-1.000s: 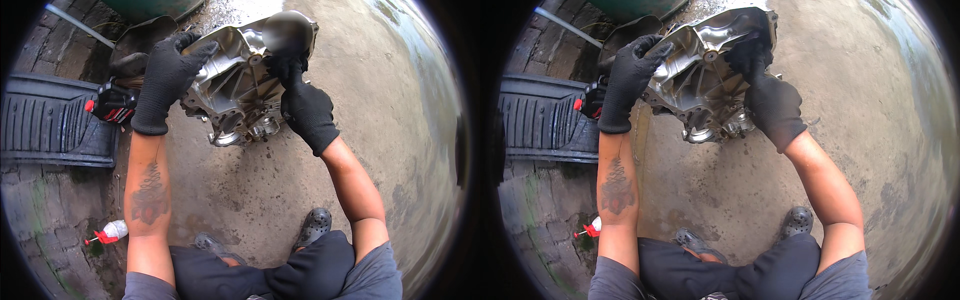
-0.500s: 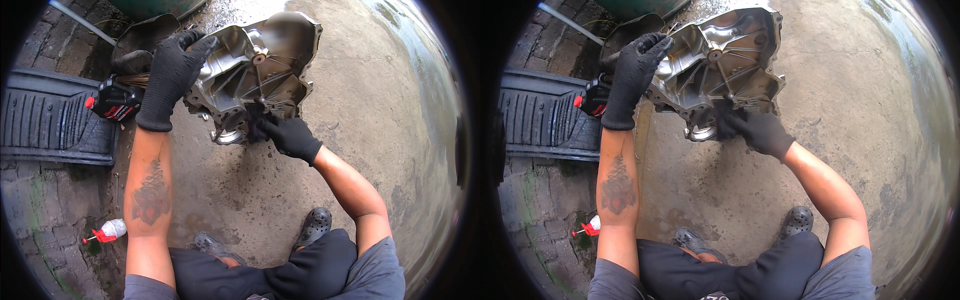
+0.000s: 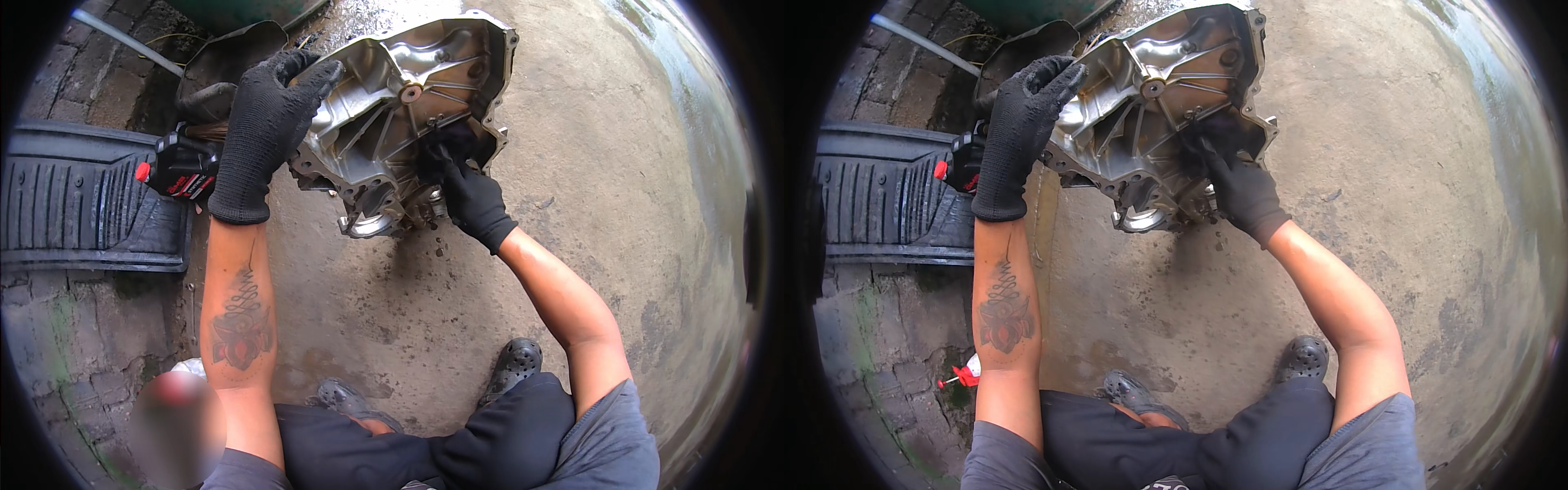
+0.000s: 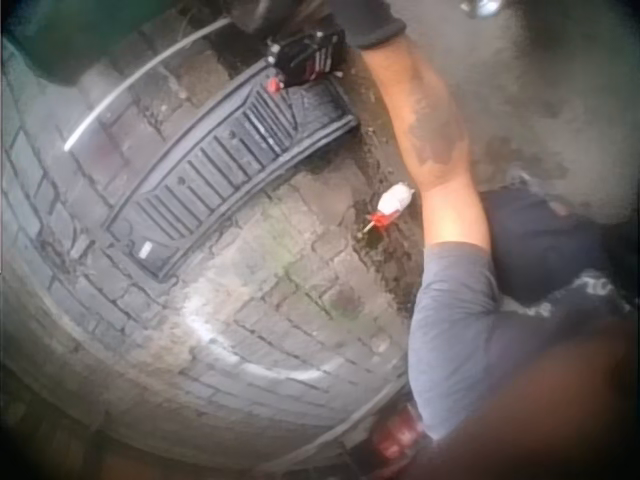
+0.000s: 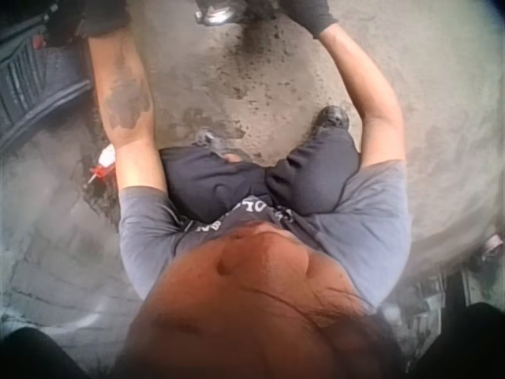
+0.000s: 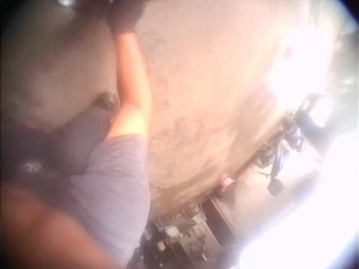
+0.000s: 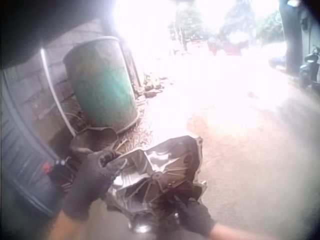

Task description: The person wipes the interior surfaces of a metallic engine casing with a dark cloth, rotating the casing to reach different areas. The person continues wiping various internal ribs and cavities until the casing is placed on the ground.

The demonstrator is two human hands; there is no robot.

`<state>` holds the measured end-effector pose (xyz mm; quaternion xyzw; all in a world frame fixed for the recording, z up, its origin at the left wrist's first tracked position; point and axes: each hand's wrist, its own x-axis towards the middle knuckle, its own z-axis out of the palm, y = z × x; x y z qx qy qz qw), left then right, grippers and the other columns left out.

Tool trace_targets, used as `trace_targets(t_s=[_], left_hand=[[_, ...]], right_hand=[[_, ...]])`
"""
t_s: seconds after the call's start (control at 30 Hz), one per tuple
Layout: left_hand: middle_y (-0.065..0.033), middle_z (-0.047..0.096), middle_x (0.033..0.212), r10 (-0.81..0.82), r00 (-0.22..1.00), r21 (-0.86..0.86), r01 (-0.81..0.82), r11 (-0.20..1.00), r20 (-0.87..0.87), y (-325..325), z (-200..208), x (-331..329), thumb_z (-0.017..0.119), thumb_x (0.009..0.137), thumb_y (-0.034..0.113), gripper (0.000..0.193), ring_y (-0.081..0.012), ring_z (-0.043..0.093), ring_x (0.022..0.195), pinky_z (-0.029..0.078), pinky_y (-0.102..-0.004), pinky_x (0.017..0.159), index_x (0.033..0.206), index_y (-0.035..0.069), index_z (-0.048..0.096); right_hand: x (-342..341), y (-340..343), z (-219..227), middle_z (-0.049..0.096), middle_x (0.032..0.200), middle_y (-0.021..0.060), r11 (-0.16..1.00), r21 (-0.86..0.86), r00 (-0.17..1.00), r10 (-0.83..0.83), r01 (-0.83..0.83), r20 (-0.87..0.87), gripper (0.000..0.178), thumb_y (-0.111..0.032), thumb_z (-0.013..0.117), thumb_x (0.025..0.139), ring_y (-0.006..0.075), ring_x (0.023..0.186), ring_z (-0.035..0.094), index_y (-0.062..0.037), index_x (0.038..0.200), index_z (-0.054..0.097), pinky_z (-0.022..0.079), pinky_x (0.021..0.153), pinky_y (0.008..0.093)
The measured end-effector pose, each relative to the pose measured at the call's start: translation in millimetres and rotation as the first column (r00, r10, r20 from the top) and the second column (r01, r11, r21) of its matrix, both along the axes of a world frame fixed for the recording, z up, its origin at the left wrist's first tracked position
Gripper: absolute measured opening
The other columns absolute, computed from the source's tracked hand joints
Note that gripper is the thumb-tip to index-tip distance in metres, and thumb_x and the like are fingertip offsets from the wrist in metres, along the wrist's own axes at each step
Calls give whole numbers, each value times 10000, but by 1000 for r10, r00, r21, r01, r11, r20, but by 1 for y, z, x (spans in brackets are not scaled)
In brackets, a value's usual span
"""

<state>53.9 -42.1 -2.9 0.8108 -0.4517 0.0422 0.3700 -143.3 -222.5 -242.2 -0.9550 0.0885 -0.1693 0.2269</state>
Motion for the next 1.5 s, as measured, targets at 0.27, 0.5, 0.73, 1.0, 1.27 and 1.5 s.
trace_targets(t_s=[0.27, 0.5, 0.73, 1.0, 1.27, 1.5], left_hand=[[-140, 723, 1097, -10, 980, 210, -32, 977, 198, 6, -3, 11, 633, 1004, 133, 246, -211, 706, 969, 570, -331, 871, 1196, 23, 742], [-147, 732, 1173, -198, 842, 268, 66, 961, 502, 12, -4, 20, 614, 1019, 124, 248, -239, 719, 1032, 563, -334, 916, 1217, 34, 734], [-136, 753, 876, -114, 900, 135, 62, 989, 420, 14, -12, 18, 681, 1009, 313, 265, -188, 728, 695, 609, -329, 682, 1134, 99, 774], [-119, 760, 956, -14, 978, 109, -9, 994, 210, 13, -13, 12, 719, 994, 287, 372, -114, 672, 829, 547, -286, 763, 1147, -51, 743], [-101, 744, 902, -9, 977, 69, -6, 998, 212, 11, -9, 6, 715, 994, 311, 372, -106, 646, 796, 538, -296, 755, 1123, -37, 751], [-73, 730, 866, 179, 978, 103, -169, 980, -105, 6, 4, -15, 717, 988, 370, 410, -97, 624, 760, 524, -283, 734, 1086, -26, 758]], right_hand=[[-51, -17, 2, 574, 1448, 172, 993, -64, 988, 94, -103, -126, 843, -26, 622, 836, 369, 784, 724, -287, 1593, 357, 572, 599, 450], [-6, -21, 48, 714, 942, 156, 948, -277, 986, -165, 158, -2, 643, -69, 579, 890, 353, 711, 722, -160, 1516, 466, 547, 554, 464], [6, 9, 1, 717, 820, 223, 967, -83, 910, -255, 241, -328, 660, -182, 546, 929, 434, 692, 709, -26, 1527, 314, 531, 585, 555], [-23, 16, 72, 747, 945, 212, 805, 575, 790, 258, 142, -556, 473, -135, 517, 939, 305, 670, 710, -18, 1394, 464, 564, 582, 442], [4, 40, 145, 691, 750, 169, 976, 216, 999, 11, -22, 49, 703, -145, 574, 965, 300, 567, 659, -93, 1613, 307, 533, 538, 436], [2, 51, 33, 692, 776, 170, 977, 87, 981, 191, -194, 34, 764, -142, 597, 921, 389, 651, 671, -149, 1622, 294, 503, 562, 496]])
